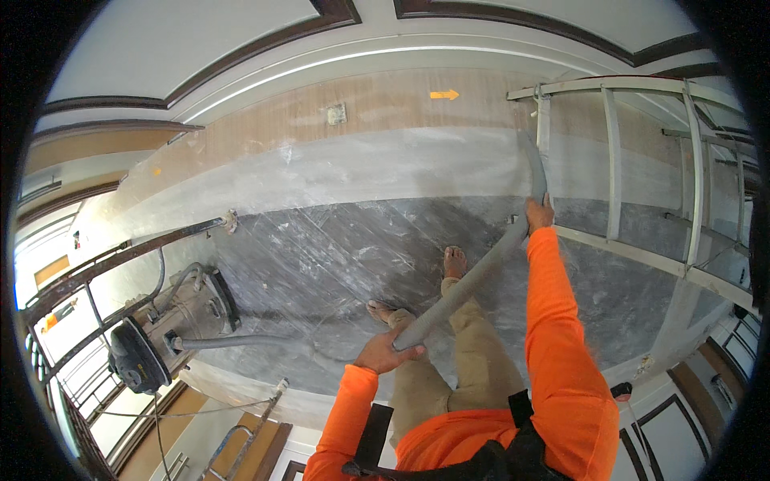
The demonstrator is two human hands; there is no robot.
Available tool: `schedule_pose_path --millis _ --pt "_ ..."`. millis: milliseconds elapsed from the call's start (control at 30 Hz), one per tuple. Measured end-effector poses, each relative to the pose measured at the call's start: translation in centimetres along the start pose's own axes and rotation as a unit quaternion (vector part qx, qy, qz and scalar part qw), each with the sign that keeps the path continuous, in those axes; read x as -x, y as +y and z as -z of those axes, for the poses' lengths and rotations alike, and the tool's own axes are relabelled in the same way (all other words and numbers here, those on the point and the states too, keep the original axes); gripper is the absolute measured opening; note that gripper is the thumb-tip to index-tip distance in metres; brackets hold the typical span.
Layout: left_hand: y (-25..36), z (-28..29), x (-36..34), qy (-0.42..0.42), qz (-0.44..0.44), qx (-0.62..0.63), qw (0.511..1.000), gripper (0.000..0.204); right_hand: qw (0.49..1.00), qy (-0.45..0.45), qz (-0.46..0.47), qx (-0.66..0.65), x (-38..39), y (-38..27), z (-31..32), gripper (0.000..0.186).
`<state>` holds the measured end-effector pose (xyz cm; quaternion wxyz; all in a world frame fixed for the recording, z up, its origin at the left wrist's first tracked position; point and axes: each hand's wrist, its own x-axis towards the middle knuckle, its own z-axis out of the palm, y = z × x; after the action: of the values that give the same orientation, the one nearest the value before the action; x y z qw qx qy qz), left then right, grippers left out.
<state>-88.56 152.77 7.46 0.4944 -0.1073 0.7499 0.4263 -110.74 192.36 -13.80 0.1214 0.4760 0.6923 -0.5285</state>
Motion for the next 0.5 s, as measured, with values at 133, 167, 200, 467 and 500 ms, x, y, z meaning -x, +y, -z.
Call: schedule_pose_path --millis 133,167,200,467,500 --pt "-2.1 1.4 3.3 -0.019 -0.02 0.001 1.0 0.072 0.979 0.142 0.067 0.129 -1.3 8.4 2.2 0.083" --pt "-3.5 0.9 3.8 -0.005 -0.03 -0.007 1.0 0.072 0.975 0.159 0.061 0.14 -1.1 9.7 1.9 0.083" --pt "-4.9 0.3 4.1 -0.001 -0.044 0.0 0.999 0.073 0.971 0.176 0.054 0.153 -1.0 10.5 1.7 0.084" --pt "-4.1 0.6 7.1 0.012 -0.028 -0.049 0.998 0.085 0.995 -0.045 0.086 -0.038 0.4 5.1 -4.1 0.074" --pt "-4.4 0.7 7.5 0.024 -0.037 -0.055 0.998 0.084 0.993 -0.075 0.081 -0.052 1.1 4.4 -5.0 0.07"
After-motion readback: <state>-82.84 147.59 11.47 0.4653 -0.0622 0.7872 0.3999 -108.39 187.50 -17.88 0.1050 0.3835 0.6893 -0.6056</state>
